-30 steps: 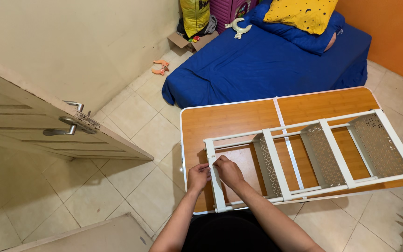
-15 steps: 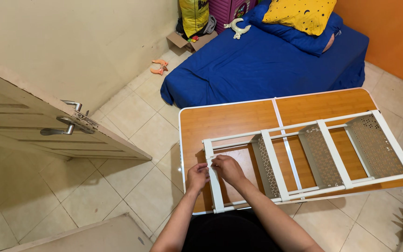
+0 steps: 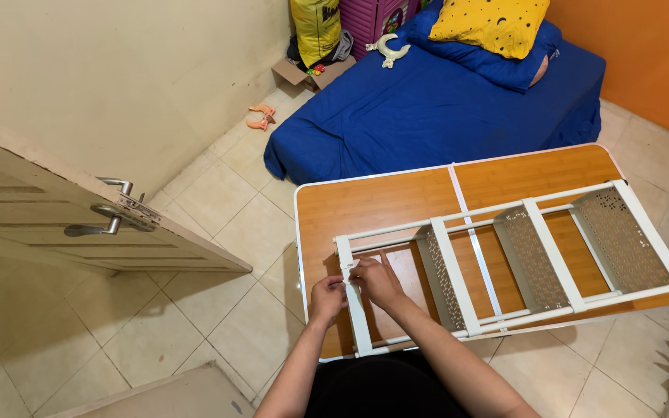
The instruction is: The person assembles a white plastic storage shelf on a wooden table. They attach black caster wheels to the frame corners and insert white plastic fasteners into the side joints, securing the structure.
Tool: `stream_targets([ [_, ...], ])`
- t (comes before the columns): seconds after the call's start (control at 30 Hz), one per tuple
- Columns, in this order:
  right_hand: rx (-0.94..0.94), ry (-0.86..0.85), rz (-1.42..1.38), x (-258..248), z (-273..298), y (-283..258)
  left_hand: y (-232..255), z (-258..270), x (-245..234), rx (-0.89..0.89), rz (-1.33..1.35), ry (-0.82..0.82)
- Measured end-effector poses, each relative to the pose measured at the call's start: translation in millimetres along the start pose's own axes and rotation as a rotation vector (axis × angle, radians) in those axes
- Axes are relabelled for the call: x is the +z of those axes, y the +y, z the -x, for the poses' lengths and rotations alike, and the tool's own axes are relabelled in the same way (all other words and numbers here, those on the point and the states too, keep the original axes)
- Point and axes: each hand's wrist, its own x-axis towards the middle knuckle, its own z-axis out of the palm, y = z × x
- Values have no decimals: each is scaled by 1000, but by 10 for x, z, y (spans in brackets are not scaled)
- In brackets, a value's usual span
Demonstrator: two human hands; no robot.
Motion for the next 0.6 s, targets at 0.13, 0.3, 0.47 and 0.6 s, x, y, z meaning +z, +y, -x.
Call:
stream_targets([
  [0.13,11,-70,5,-90,-5,-25,9,-28,-10,14,12,-30],
  [0.3,-42,-29,18,-78,43,-41,-31,-34,4,23,-9,-26],
  [0.47,-138,-2,44,-23,37,49,-30,-65,-9,5,-20,-17],
  [0.6,-136,-14,68,23,30,112,-51,-80,10,-19,-36,6],
])
